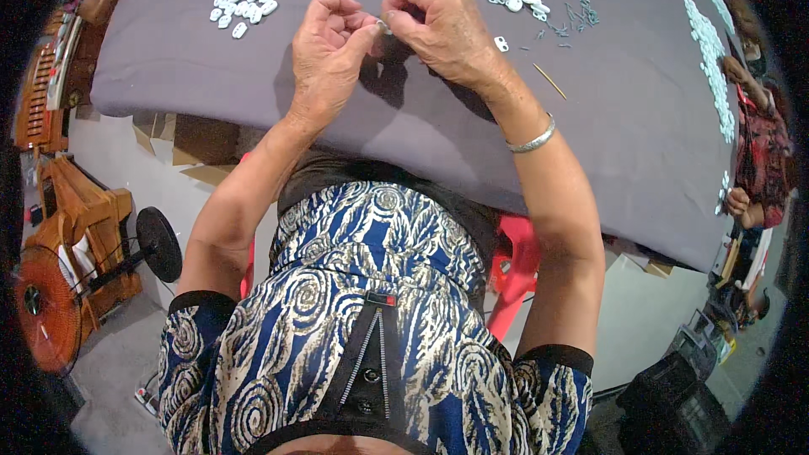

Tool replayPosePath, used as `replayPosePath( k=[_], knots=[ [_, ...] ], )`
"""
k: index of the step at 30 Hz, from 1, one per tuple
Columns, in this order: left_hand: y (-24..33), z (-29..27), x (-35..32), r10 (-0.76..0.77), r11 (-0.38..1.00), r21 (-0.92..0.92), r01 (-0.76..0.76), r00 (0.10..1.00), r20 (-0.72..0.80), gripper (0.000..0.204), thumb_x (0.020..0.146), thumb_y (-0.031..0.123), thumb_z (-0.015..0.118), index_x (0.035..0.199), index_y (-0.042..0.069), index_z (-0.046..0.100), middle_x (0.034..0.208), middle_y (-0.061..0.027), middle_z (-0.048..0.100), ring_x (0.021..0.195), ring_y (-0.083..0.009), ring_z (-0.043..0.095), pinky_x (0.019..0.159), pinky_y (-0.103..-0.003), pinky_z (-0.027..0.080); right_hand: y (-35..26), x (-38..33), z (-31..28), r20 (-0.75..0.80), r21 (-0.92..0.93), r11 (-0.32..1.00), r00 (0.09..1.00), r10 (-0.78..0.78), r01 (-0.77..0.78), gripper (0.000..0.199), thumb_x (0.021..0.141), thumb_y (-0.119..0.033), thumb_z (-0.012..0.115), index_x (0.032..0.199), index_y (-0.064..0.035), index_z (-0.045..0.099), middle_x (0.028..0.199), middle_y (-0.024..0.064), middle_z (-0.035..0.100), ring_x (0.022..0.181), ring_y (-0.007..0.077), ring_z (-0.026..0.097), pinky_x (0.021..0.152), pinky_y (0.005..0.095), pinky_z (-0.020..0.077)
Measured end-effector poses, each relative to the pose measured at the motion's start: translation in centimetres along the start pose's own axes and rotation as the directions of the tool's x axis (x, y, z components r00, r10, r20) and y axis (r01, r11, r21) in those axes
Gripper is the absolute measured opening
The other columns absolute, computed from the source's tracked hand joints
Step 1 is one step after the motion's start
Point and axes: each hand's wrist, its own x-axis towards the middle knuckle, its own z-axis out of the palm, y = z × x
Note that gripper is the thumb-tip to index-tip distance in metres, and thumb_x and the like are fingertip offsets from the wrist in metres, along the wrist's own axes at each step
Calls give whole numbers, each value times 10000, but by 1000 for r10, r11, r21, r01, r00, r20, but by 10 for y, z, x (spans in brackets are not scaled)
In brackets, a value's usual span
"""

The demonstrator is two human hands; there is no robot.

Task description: Assembling small white plastic components by hand at a table.

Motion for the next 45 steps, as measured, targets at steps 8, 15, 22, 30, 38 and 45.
replayPosePath(
  k=[8, 15, 22, 30, 38, 45],
  knots=[
    [4, -2, 2, -11, 999, -46, 12, 1000, 20, 292, 828, -48, 596, 1065, 21, 441, 855, -54, 568, 701, -95, 553, 623, -219, 487, -9, -1, -3, 24, 158, 982, 995, 96, -99, 171, 864, -176, 553, 929, -28, 609, 702, -8, 577, 500, 56, 493, 430, 203, 443],
    [9, 0, 2, -12, 995, -94, 12, 1000, 1, 303, 831, -34, 610, 1075, 22, 440, 869, -54, 569, 722, -92, 554, 652, -212, 482, -2, -3, -9, 129, 157, 975, 982, 138, -158, 175, 864, -200, 560, 879, -38, 626, 561, -4, 500, 460, 65, 462, 404, 228, 398],
    [14, -2, 1, -14, 1000, -26, 15, 1000, 12, 325, 850, -28, 592, 1133, 16, 439, 899, -58, 574, 778, -84, 552, 689, -202, 469, 0, -2, -1, 79, 117, 993, 997, -4, -6, 171, 897, -184, 579, 866, -27, 638, 632, -28, 559, 505, 21, 448, 426, 191, 344],
    [17, -6, 6, -29, 1000, -1, 29, 994, 105, 343, 857, -32, 578, 1167, 11, 437, 876, -49, 577, 771, -78, 557, 673, -197, 472, -3, -2, -8, 114, 43, 999, 993, 6, -11, 156, 869, -162, 585, 848, -14, 628, 646, -20, 561, 596, 36, 476, 526, 208, 397],
    [16, -4, 4, -109, 994, 0, 109, 992, 60, 328, 854, -4, 594, 1148, 27, 454, 865, -28, 569, 725, -66, 533, 646, -194, 460, 31, 13, -62, -377, -501, 864, 886, -271, 51, 166, 808, -128, 605, 951, -46, 587, 889, 101, 600, 806, 283, 602, 680, 371, 499],
    [12, -2, 3, -95, 995, -8, 96, 993, 67, 298, 853, -2, 591, 1120, 22, 461, 838, -17, 564, 714, -55, 528, 628, -193, 464, 36, 18, -56, -258, -670, 739, 915, -311, 63, 158, 789, -142, 646, 934, -97, 600, 895, 59, 569, 878, 267, 569, 728, 382, 495]
  ],
)
